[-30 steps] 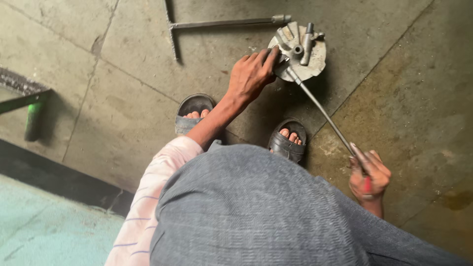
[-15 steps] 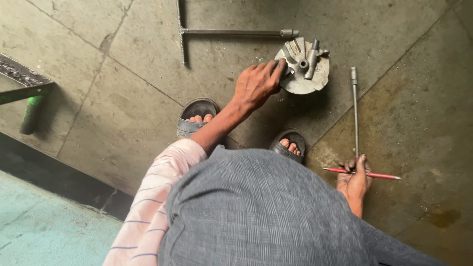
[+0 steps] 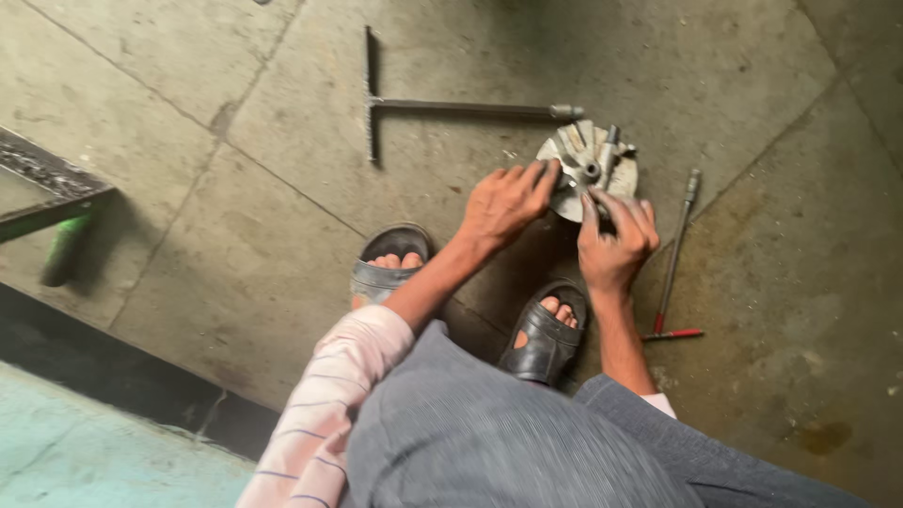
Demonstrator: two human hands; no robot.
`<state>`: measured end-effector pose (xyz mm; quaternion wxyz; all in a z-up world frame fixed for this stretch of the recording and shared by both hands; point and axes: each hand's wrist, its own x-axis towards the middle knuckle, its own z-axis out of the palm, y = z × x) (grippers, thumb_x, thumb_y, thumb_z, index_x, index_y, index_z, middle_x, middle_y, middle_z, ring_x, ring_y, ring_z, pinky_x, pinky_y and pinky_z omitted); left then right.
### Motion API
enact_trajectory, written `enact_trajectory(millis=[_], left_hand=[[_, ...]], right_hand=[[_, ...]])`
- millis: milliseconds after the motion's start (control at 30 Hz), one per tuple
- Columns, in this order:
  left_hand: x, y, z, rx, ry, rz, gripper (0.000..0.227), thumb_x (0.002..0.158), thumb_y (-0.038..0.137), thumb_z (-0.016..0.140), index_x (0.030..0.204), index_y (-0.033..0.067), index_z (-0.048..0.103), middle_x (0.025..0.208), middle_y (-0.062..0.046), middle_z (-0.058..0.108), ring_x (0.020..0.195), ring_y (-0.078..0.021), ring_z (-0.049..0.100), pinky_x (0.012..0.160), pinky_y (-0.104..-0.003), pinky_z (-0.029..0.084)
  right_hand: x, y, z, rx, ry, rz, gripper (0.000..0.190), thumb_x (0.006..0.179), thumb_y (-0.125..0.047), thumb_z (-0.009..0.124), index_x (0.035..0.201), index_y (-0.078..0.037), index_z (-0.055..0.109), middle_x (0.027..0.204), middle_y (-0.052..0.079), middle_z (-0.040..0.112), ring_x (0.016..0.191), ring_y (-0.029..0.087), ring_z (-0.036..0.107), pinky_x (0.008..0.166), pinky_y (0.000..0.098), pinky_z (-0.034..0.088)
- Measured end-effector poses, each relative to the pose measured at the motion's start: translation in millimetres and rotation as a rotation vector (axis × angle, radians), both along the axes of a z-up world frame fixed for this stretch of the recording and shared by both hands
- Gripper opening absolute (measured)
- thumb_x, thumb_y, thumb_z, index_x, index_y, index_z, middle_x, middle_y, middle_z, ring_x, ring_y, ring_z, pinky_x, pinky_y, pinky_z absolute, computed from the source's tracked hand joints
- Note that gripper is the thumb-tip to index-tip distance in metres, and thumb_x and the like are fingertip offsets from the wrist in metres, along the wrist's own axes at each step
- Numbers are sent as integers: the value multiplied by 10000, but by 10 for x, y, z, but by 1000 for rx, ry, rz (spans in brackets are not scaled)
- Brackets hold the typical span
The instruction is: The person sits on the floor and assembles a circular metal component with multiple protruding pins. They use a T-handle wrench to tighten or adjust the parts, repeatedly rotating the object and manipulating the pins with their hands.
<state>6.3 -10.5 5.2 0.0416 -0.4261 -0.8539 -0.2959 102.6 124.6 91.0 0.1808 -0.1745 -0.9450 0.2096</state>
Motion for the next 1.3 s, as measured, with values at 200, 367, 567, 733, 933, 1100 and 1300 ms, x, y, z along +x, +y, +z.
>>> enact_trajectory(millis=[200,367,567,733,933,1100,1300], left_hand=[[-10,-30,9,-10,-62,-15,477,883,161,605,1344,39,614,1080,-32,649,850,-169,665,716,-318,520],[-20,-22,-27,5,-54,-12,480,883,176,610,1341,31,606,1103,-41,648,853,-171,665,719,-311,523],[8,-15,-43,-9,-45,-13,469,908,173,610,1357,37,603,1069,-28,637,852,-166,670,733,-315,535],[29,6,-82,-38,-49,-22,482,895,184,617,1356,46,612,1056,-26,638,844,-170,677,723,-317,538],[36,-11,-77,-15,-62,-11,472,892,193,616,1341,45,610,1101,-38,644,858,-179,681,735,-318,537],[-5,-47,-27,-15,-57,-31,469,903,156,609,1359,42,615,1112,-38,645,871,-170,676,736,-310,530],[13,-30,-6,1,-91,5,470,895,176,609,1350,58,624,1063,-30,643,872,-170,674,734,-310,529]], right_hand=[[-196,-97,10,17,-36,72,176,892,-12,822,1059,-10,766,1037,115,760,951,298,689,876,393,531],[-135,-61,-148,84,-2,56,173,894,-11,833,1052,-12,764,1021,101,754,952,297,674,870,404,535],[-108,3,-155,167,-17,137,198,897,-15,827,1084,-20,762,1019,98,736,945,303,663,850,408,534],[-110,-19,-188,265,-42,147,171,914,-45,809,1076,-12,767,962,103,687,900,307,595,791,414,499],[-161,-206,-232,223,-52,41,120,935,-39,783,997,9,693,944,154,629,921,334,592,832,459,484],[-160,-137,-83,6,-64,17,201,906,-21,805,1051,32,678,975,145,686,882,332,656,790,437,522],[-133,28,-109,108,-63,204,188,925,20,783,1093,34,700,1038,160,713,951,346,676,844,436,549]])
